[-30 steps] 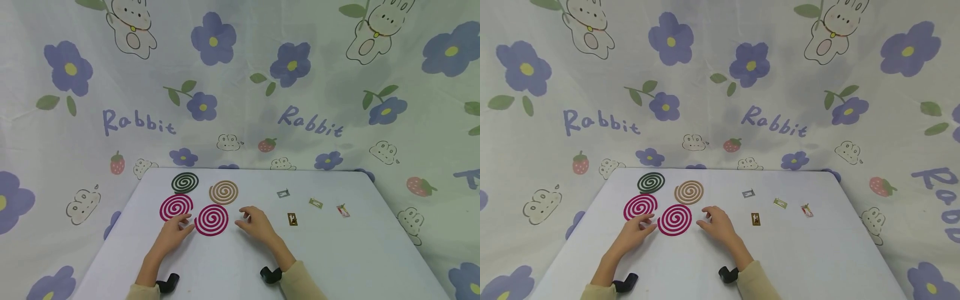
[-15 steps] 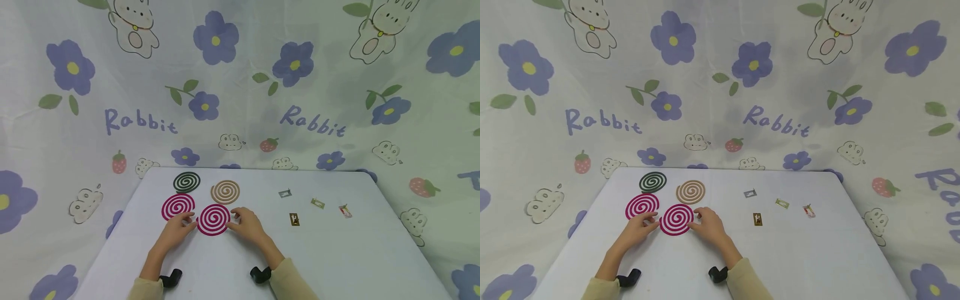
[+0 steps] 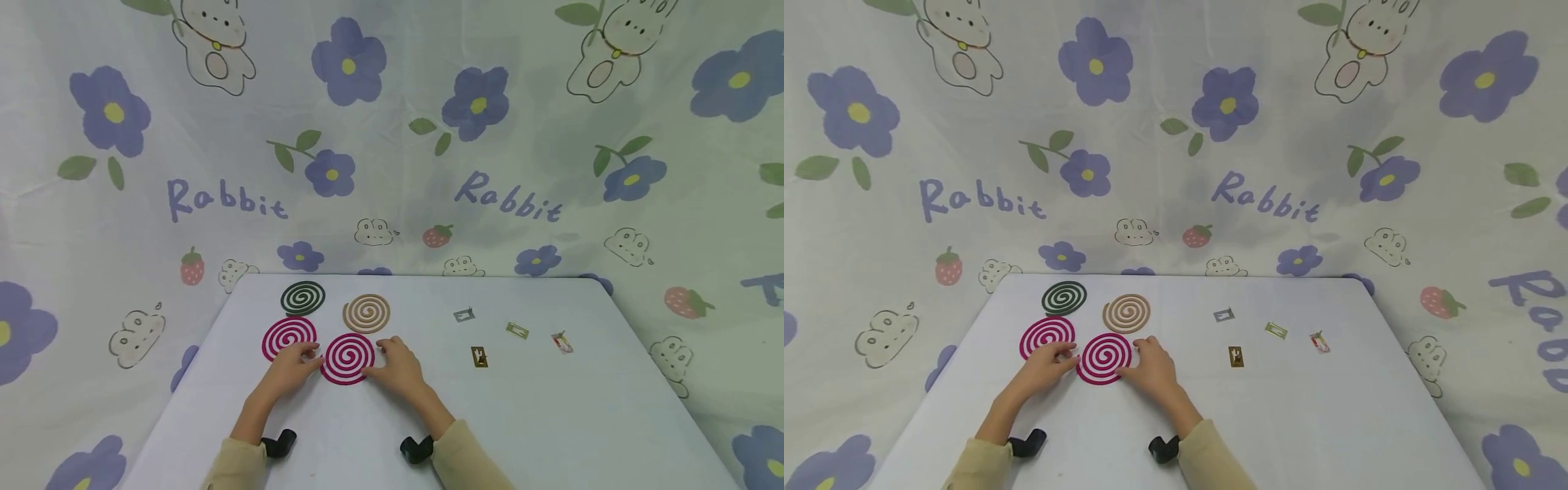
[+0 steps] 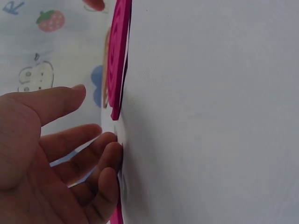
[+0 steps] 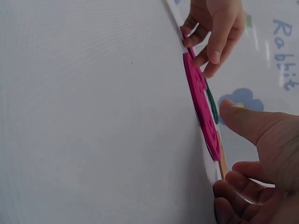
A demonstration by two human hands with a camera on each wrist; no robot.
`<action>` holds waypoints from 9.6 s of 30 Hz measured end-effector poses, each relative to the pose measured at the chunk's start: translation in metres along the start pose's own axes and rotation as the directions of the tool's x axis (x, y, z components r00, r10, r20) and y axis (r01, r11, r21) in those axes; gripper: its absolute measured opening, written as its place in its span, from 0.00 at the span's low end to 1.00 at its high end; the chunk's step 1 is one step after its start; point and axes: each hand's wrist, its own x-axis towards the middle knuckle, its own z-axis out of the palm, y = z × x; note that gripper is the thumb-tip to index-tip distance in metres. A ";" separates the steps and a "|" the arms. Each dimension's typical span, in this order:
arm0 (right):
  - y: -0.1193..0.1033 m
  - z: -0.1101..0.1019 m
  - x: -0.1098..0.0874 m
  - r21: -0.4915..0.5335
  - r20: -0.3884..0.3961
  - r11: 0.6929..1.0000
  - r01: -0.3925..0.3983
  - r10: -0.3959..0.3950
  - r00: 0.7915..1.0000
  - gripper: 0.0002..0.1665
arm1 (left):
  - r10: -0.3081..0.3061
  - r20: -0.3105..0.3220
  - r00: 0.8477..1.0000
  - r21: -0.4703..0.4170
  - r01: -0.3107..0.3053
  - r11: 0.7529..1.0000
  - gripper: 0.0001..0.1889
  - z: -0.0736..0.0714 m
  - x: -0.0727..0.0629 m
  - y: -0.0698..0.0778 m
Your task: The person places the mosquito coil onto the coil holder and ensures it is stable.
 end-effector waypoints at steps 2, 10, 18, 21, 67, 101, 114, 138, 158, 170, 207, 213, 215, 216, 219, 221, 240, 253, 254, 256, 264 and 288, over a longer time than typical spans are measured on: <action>0.000 0.001 0.000 -0.002 0.009 1.000 -0.014 0.014 1.000 0.40 | -0.005 0.009 1.000 0.007 0.005 1.000 0.22 0.000 0.003 0.002; 0.003 0.003 0.000 -0.043 0.035 0.999 -0.025 0.026 0.999 0.47 | 0.036 0.040 0.999 0.000 -0.036 0.999 0.22 0.001 0.016 0.002; 0.002 0.007 0.001 -0.087 0.047 0.996 -0.016 0.020 0.999 0.49 | 0.019 0.084 0.996 0.029 -0.022 0.999 0.24 0.005 0.024 0.001; 0.002 0.009 0.002 -0.109 0.041 0.994 -0.014 0.018 0.999 0.48 | 0.004 0.096 0.995 0.041 -0.008 0.999 0.24 0.006 0.025 0.003; 0.008 0.007 0.002 0.660 0.003 0.744 -0.101 0.131 0.991 0.35 | -0.097 0.032 0.995 -0.651 0.094 0.753 0.26 0.033 0.019 0.021; 0.028 -0.025 -0.011 0.818 0.026 0.528 -0.228 0.362 0.932 0.25 | -0.123 0.091 0.988 -0.850 0.141 0.508 0.18 0.082 0.019 0.059; 0.037 -0.036 -0.018 0.803 0.013 0.548 -0.235 0.378 0.926 0.25 | -0.102 0.112 0.989 -0.864 0.147 0.482 0.20 0.092 0.018 0.070; 0.054 -0.064 -0.036 0.787 0.014 0.561 -0.257 0.400 0.916 0.20 | -0.047 0.142 0.989 -0.874 0.147 0.463 0.20 0.113 0.020 0.098; 0.067 -0.087 -0.053 0.724 -0.027 0.636 -0.266 0.412 0.911 0.19 | 0.023 0.187 0.982 -0.872 0.155 0.465 0.22 0.132 0.023 0.118; 0.080 -0.094 -0.057 0.714 -0.038 0.640 -0.285 0.442 0.896 0.19 | 0.033 0.210 0.977 -0.884 0.175 0.434 0.22 0.141 0.023 0.133; 0.112 -0.115 -0.065 0.733 -0.091 0.589 -0.341 0.581 0.809 0.24 | 0.032 0.223 0.974 -0.891 0.191 0.412 0.19 0.177 0.026 0.182; 0.116 -0.118 -0.066 0.736 -0.099 0.595 -0.323 0.567 0.818 0.22 | 0.040 0.233 0.972 -0.892 0.197 0.406 0.21 0.188 0.027 0.185; 0.119 -0.119 -0.067 0.726 -0.099 0.605 -0.327 0.563 0.821 0.22 | 0.046 0.241 0.970 -0.890 0.201 0.409 0.21 0.188 0.028 0.186; 0.120 -0.120 -0.067 0.724 -0.095 0.606 -0.330 0.561 0.822 0.23 | 0.046 0.245 0.968 -0.887 0.205 0.415 0.20 0.188 0.028 0.187; 0.124 -0.122 -0.068 0.721 -0.080 0.602 -0.342 0.563 0.822 0.23 | 0.049 0.251 0.967 -0.876 0.205 0.437 0.20 0.189 0.030 0.190; 0.126 -0.124 -0.068 0.724 -0.070 0.595 -0.348 0.566 0.822 0.23 | 0.045 0.259 0.965 -0.867 0.212 0.451 0.20 0.190 0.032 0.192; 0.141 -0.129 -0.068 0.700 -0.076 0.593 -0.399 0.617 0.783 0.30 | 0.036 0.290 0.956 -0.841 0.236 0.487 0.15 0.207 0.046 0.203; 0.146 -0.124 -0.068 0.711 -0.072 0.578 -0.400 0.626 0.777 0.29 | 0.053 0.296 0.954 -0.821 0.225 0.524 0.14 0.211 0.047 0.201; 0.147 -0.123 -0.068 0.710 -0.070 0.576 -0.404 0.629 0.774 0.29 | 0.050 0.301 0.952 -0.817 0.231 0.529 0.14 0.211 0.046 0.201; 0.147 -0.123 -0.068 0.703 -0.065 0.577 -0.416 0.635 0.770 0.29 | 0.042 0.310 0.950 -0.808 0.240 0.538 0.14 0.212 0.046 0.201; 0.147 -0.122 -0.068 0.709 -0.053 0.563 -0.424 0.642 0.765 0.30 | 0.049 0.314 0.948 -0.811 0.241 0.534 0.13 0.211 0.046 0.202; 0.149 -0.120 -0.069 0.709 -0.065 0.572 -0.413 0.636 0.769 0.28 | 0.045 0.269 0.962 -0.804 0.199 0.560 0.15 0.214 0.044 0.204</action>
